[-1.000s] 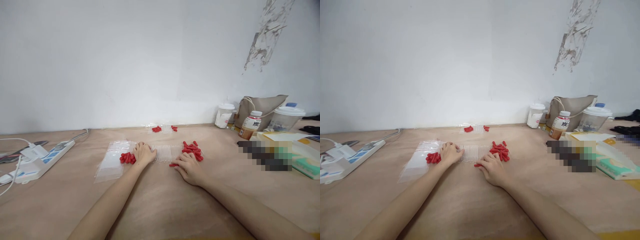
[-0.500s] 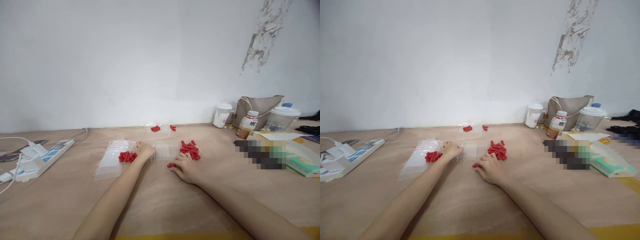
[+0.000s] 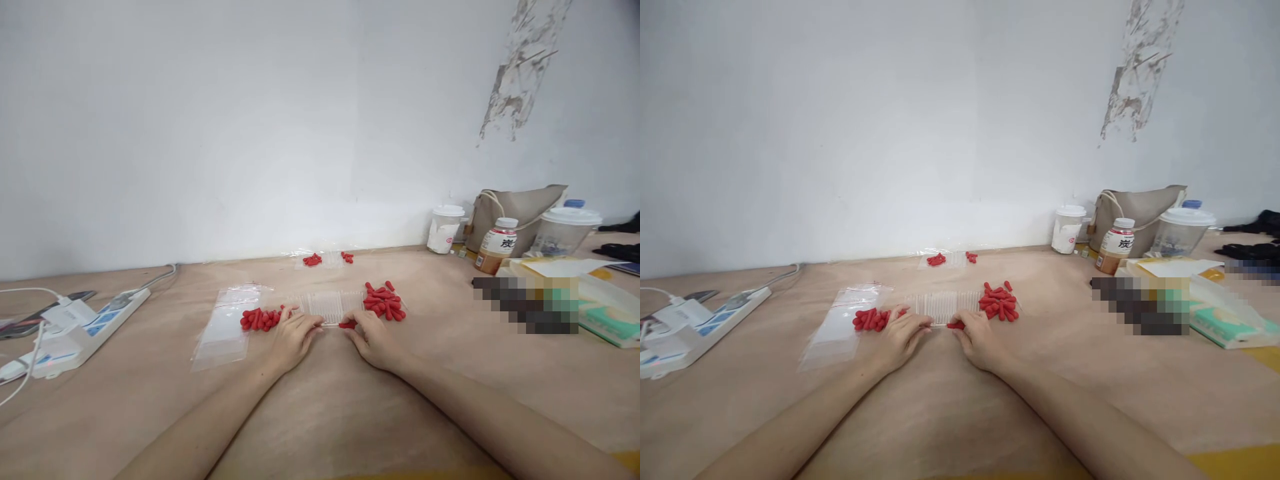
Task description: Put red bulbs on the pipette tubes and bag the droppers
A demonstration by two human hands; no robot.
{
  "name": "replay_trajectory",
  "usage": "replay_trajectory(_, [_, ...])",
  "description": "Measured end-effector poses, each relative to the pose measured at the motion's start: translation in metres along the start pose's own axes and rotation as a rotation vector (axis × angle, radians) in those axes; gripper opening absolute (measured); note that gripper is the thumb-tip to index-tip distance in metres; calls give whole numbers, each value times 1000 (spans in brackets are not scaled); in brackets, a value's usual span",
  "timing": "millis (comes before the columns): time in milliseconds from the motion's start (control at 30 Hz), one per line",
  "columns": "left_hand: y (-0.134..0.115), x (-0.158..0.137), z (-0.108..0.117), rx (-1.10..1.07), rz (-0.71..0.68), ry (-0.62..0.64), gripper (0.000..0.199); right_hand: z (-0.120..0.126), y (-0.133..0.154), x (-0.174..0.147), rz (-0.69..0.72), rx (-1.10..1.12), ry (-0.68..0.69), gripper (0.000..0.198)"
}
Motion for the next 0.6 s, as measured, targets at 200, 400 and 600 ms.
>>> replay_trajectory(200, [0,1,-4,8,3,9,18,-2,0,-1,49,8,7,15])
replay_trajectory(400, [-1,-1,-4,13,-41,-4,18,2,4,0,61,55,3,12])
replay_trajectory(600, [-9,-1,-2,-11,-120,-4,23,0,-1,0,44,81,-16,12])
Point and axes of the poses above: each hand's wrist, its own x-axis towards the middle knuckle, its own z-axis out of the back of the hand, y = z × x, the point moved 7 cm from there along x, towards the middle knuckle, and after that the axes turned 2 degrees about z, right-handed, at the moved point
